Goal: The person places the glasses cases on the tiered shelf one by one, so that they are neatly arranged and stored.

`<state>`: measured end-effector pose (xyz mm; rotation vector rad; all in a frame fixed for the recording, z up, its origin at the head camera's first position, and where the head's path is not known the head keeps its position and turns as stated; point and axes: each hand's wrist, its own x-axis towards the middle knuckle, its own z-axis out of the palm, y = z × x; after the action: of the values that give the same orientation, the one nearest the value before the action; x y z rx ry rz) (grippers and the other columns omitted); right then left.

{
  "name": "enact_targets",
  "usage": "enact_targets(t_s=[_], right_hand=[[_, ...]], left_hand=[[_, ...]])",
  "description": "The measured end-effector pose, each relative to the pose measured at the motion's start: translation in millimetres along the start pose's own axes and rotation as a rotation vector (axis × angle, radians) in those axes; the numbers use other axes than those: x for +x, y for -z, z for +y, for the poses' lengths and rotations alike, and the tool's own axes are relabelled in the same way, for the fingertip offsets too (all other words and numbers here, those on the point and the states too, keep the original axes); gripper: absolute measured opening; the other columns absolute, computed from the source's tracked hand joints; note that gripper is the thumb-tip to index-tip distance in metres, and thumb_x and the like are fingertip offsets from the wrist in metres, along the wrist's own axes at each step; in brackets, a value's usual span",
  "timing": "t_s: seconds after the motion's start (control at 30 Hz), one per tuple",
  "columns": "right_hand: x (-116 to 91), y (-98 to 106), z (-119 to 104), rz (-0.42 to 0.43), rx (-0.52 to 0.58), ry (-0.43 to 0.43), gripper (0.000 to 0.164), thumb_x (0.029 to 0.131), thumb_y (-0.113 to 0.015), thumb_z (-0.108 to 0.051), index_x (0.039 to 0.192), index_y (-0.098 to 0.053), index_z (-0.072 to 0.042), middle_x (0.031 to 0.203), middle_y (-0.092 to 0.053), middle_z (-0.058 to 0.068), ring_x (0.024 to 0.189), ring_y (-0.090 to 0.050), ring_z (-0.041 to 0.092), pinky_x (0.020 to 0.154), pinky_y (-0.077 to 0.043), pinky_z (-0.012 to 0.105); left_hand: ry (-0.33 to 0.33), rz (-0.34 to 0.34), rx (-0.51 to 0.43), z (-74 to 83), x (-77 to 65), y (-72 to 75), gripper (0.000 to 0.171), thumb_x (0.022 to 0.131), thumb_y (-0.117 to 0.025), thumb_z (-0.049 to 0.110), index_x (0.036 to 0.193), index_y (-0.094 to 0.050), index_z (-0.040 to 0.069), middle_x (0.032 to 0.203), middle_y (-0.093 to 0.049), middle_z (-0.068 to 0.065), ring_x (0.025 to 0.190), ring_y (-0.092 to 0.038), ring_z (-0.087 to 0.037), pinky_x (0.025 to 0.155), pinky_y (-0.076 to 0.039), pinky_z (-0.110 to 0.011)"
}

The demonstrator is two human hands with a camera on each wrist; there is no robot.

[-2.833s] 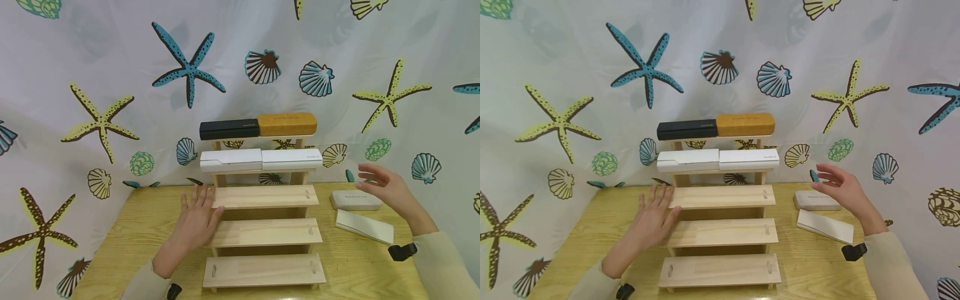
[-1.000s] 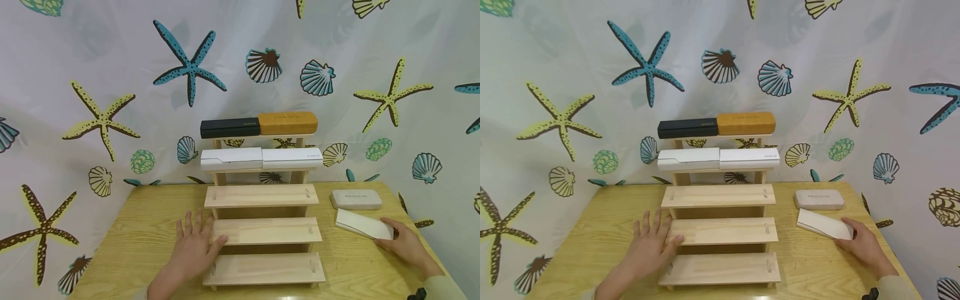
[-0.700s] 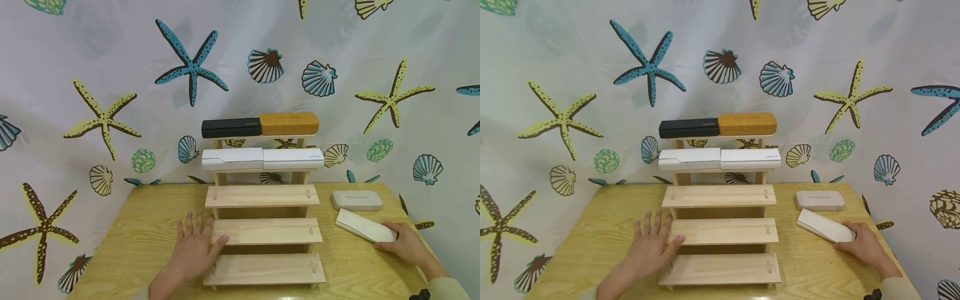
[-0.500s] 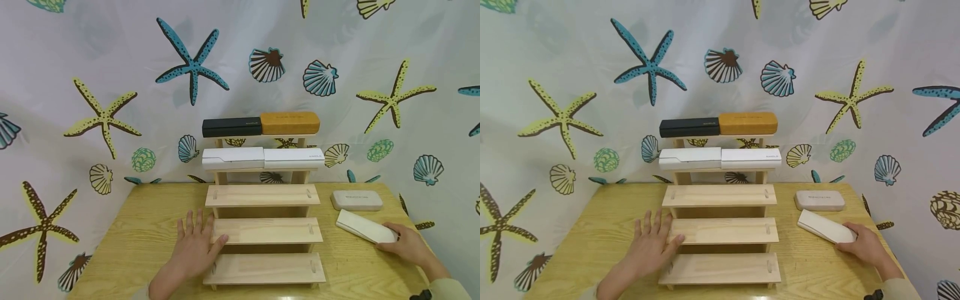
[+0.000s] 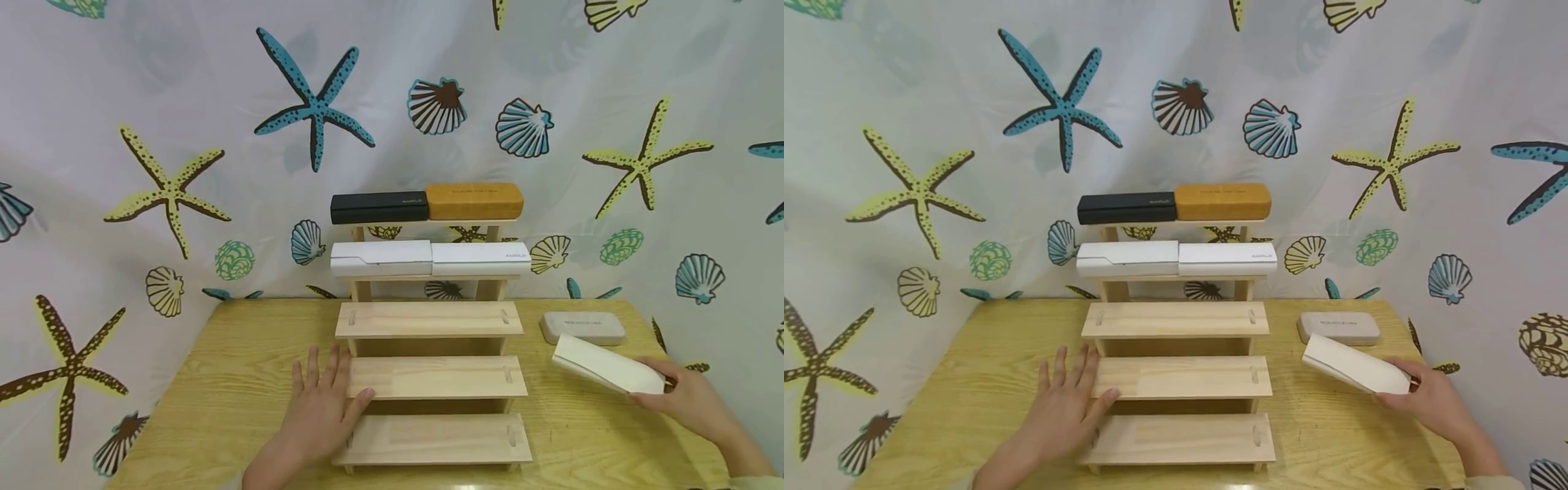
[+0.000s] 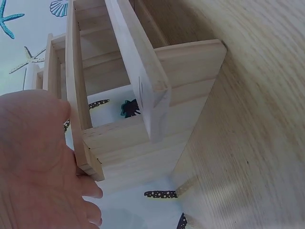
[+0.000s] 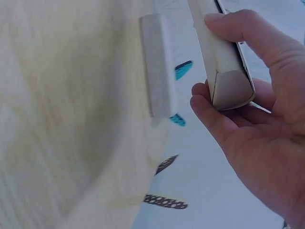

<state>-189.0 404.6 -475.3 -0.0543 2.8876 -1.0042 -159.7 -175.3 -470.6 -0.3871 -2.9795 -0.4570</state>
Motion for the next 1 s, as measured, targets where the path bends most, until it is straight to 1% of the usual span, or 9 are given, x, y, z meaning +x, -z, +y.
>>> enact_targets(t_s=[0.13, 0.23, 0.3, 0.5, 0.67, 0.87, 1.0], right_hand=[[-7, 8, -15, 0.003, 0.038, 0.033, 0.079, 0.094, -0.083, -0.030, 0.153, -0.047, 0.009, 0.140, -0.054, 0.043, 0.094, -0.068, 0.008, 0.067, -0.057, 0.025], [-9, 12, -29, 0.011, 0.077, 0.077, 0.078, 0.094, -0.082, -0.026, 0.154, -0.046, 0.008, 0.141, -0.053, 0.043, 0.093, -0.065, -0.003, 0.068, -0.058, 0.025], [-9, 15, -39, 0.020, 0.101, 0.114, 0.076, 0.094, -0.083, -0.022, 0.154, -0.047, 0.007, 0.140, -0.054, 0.041, 0.091, -0.064, -0.006, 0.068, -0.058, 0.025], [-5, 21, -70, 0.022, 0.128, 0.185, 0.076, 0.092, -0.084, -0.020, 0.155, -0.048, 0.002, 0.144, -0.055, 0.035, 0.093, -0.064, -0.006, 0.069, -0.058, 0.025], [1, 22, -89, 0.009, 0.144, 0.244, 0.074, 0.091, -0.086, -0.019, 0.154, -0.051, -0.002, 0.147, -0.055, 0.028, 0.096, -0.065, -0.005, 0.072, -0.059, 0.023], [8, 15, -114, -0.002, 0.141, 0.321, 0.071, 0.089, -0.087, -0.021, 0.151, -0.056, -0.005, 0.145, -0.056, 0.023, 0.095, -0.065, 0.001, 0.072, -0.058, 0.023], [17, 9, -127, -0.030, 0.178, 0.371, 0.071, 0.089, -0.087, -0.019, 0.151, -0.056, -0.005, 0.143, -0.057, 0.021, 0.095, -0.066, 0.005, 0.073, -0.059, 0.026]], left_hand=[[0.002, 0.000, 0.008, -1.2, -0.4, -0.3, 0.083, 0.110, -0.043, 0.057, 0.162, -0.032, -0.006, 0.170, -0.027, -0.029, 0.158, -0.007, -0.057, 0.120, -0.006, -0.081], [0.002, -0.003, 0.009, -2.2, -0.3, -1.2, 0.083, 0.110, -0.042, 0.058, 0.163, -0.031, -0.005, 0.170, -0.026, -0.029, 0.158, -0.006, -0.057, 0.121, -0.006, -0.081], [0.002, -0.003, 0.008, -2.6, -0.7, -1.9, 0.083, 0.110, -0.042, 0.058, 0.163, -0.030, -0.005, 0.171, -0.025, -0.029, 0.158, -0.006, -0.057, 0.121, -0.005, -0.081], [0.004, 0.008, 0.001, -2.2, -1.4, -2.5, 0.083, 0.110, -0.041, 0.059, 0.163, -0.031, -0.004, 0.170, -0.024, -0.032, 0.158, -0.008, -0.056, 0.121, -0.005, -0.081], [0.007, -0.002, 0.008, -1.3, -1.1, -1.8, 0.083, 0.110, -0.040, 0.060, 0.163, -0.031, -0.003, 0.170, -0.024, -0.032, 0.159, -0.007, -0.056, 0.121, -0.005, -0.080], [0.007, 0.000, 0.013, -0.9, -0.4, -1.3, 0.082, 0.110, -0.040, 0.059, 0.163, -0.032, -0.003, 0.170, -0.025, -0.032, 0.159, -0.007, -0.055, 0.122, -0.006, -0.080], [0.001, 0.012, 0.014, -0.8, -0.3, -1.4, 0.082, 0.110, -0.041, 0.058, 0.162, -0.034, -0.004, 0.169, -0.025, -0.032, 0.159, -0.009, -0.056, 0.121, -0.006, -0.080]])
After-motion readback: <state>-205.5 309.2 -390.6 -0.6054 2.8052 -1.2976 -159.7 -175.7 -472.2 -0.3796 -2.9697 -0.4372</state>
